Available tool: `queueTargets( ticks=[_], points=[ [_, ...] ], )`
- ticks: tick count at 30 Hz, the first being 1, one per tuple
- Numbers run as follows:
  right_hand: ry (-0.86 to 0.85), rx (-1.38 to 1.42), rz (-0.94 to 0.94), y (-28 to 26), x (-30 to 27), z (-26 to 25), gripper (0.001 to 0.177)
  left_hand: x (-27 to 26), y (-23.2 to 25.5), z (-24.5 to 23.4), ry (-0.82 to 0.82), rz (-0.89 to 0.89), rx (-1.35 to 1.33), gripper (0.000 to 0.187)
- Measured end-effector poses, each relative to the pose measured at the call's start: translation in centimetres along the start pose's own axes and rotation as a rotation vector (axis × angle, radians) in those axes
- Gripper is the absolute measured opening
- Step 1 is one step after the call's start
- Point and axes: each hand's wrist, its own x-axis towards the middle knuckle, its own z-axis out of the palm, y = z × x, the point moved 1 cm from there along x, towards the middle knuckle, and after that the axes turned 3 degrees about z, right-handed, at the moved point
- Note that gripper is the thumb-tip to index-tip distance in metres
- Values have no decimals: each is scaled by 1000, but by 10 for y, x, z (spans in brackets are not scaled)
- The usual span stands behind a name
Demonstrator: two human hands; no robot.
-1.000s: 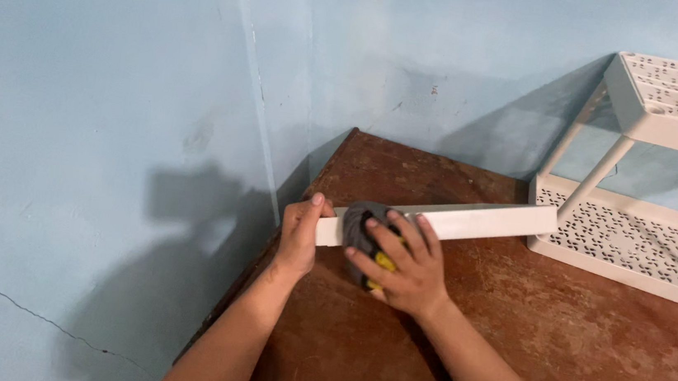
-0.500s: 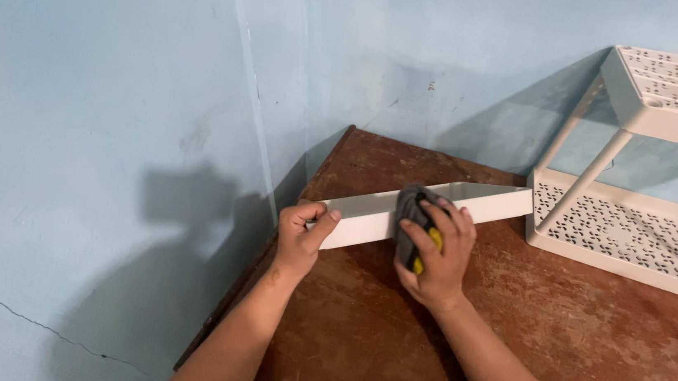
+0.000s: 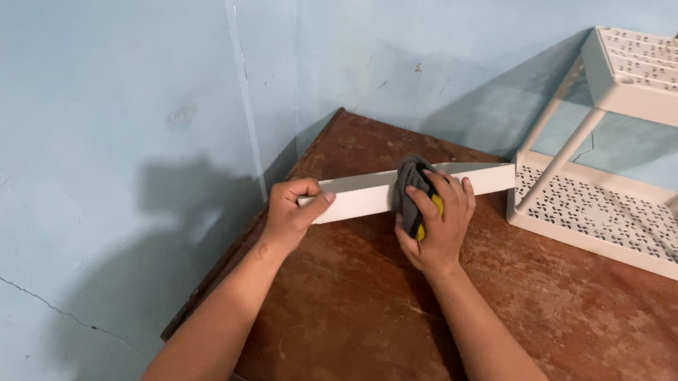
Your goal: The person assembles a white plastic shelving unit by inserting cylindrical legs into corner holes on perforated trays. They then wipe the surface of a tray with a cloth. The assembly is partially completed with several legs attached.
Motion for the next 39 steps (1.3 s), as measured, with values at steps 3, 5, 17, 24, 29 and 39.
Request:
queueTargets(
  ticks=[3,5,17,24,29,39],
  points=[
    [29,1,43,-7,0,0,59,0,8,0,-212,27,22,32],
    [28,45,-6,-21,1,4,63,1,8,2,-226,96,72,33],
    [-65,98,-248,-23,4,9,63,-1,-5,9,-85,139,5,39],
    [13,45,93,-4,-1,5,62,-5,-10,8,-102,218,147,47],
    [-59,100,-76,-50,-1,19,66,-7,-19,15,-100,123,12,56],
    [-32,-19,-90,0,12,7,59,-3,3,5,-151,113,101,37]
  ],
)
